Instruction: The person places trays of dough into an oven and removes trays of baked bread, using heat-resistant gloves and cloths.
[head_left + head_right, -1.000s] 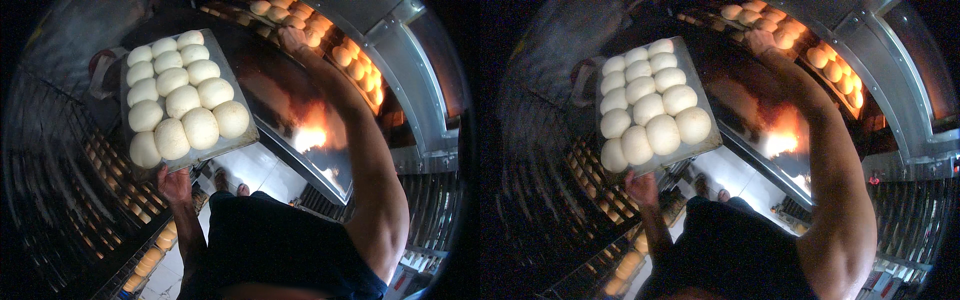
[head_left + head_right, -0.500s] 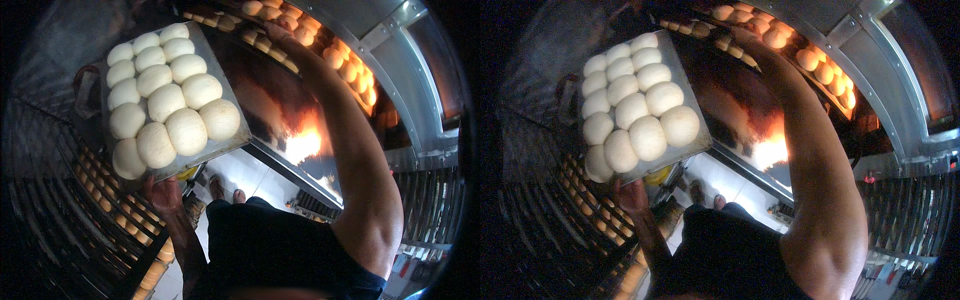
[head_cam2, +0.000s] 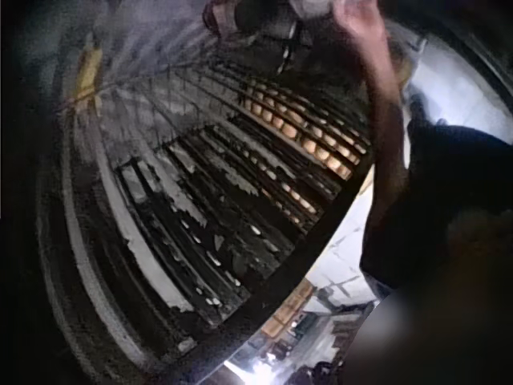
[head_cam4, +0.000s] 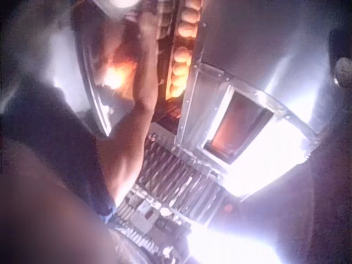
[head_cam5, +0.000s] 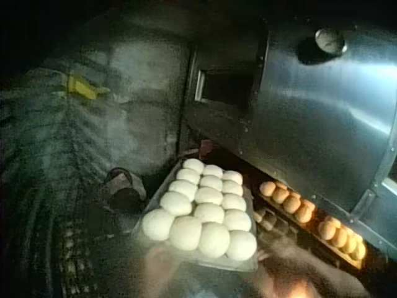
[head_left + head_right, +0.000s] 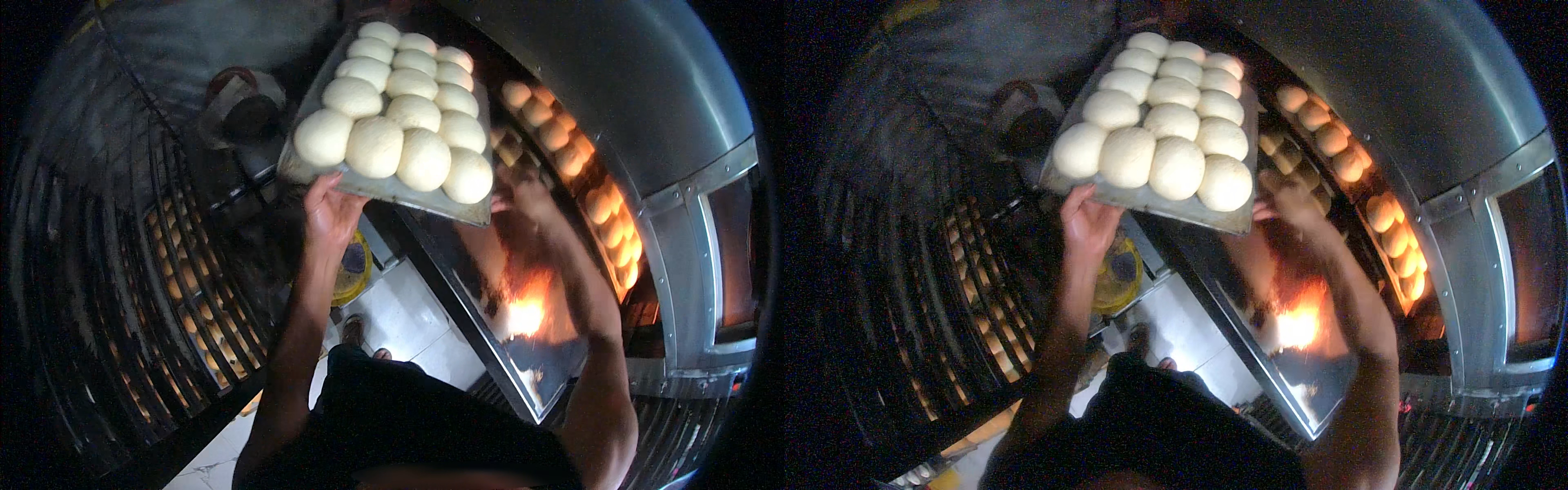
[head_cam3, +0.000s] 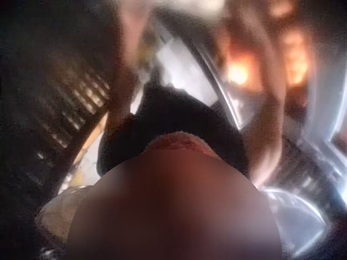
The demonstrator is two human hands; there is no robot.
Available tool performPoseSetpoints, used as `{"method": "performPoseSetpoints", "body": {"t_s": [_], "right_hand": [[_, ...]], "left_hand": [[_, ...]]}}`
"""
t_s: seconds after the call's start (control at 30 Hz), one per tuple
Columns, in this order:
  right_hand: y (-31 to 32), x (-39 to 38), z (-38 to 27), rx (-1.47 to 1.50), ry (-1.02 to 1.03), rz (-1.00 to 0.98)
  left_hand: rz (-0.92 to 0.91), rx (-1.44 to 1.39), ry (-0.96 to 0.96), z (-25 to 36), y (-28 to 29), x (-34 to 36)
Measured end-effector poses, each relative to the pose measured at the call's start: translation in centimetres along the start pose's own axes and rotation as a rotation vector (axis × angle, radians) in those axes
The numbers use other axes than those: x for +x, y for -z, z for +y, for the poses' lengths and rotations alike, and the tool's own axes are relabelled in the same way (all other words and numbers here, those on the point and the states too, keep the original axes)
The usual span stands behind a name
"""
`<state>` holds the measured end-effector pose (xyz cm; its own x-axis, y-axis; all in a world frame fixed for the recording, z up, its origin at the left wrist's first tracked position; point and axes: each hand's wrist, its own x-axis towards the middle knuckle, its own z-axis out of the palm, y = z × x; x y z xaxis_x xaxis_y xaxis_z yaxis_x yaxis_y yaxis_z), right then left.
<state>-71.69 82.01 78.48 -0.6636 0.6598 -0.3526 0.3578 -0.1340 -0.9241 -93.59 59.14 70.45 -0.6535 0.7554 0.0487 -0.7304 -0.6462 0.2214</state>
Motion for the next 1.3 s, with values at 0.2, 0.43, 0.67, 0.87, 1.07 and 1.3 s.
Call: {"method": "performPoseSetpoints", "body": {"t_s": [0.2,0.43,0.67,0.87,1.07,1.3], "right_hand": [[-3.1,0.4,0.2,0.349,0.084,-0.066],[-6.6,5.9,-1.4,0.445,0.146,-0.021],[-8.8,7.3,0.7,0.575,0.193,0.024],[-12.8,5.7,-2.2,0.652,0.182,0.026],[-10.6,13.6,-0.3,0.493,0.258,-0.024],[-8.5,10.0,-2.1,0.353,0.162,-0.083]], "left_hand": [[-0.076,0.151,0.094,2.1,-2.1,8.2],[-0.028,0.201,0.121,4.8,-1.8,18.1],[0.076,0.56,0.186,0.7,-3.2,11.6],[-0.042,0.605,0.206,4.6,-2.5,13.6],[0.059,0.797,-0.014,2.0,-1.5,17.7],[0.114,0.827,0.161,-3.1,-2.2,26.4]]}}
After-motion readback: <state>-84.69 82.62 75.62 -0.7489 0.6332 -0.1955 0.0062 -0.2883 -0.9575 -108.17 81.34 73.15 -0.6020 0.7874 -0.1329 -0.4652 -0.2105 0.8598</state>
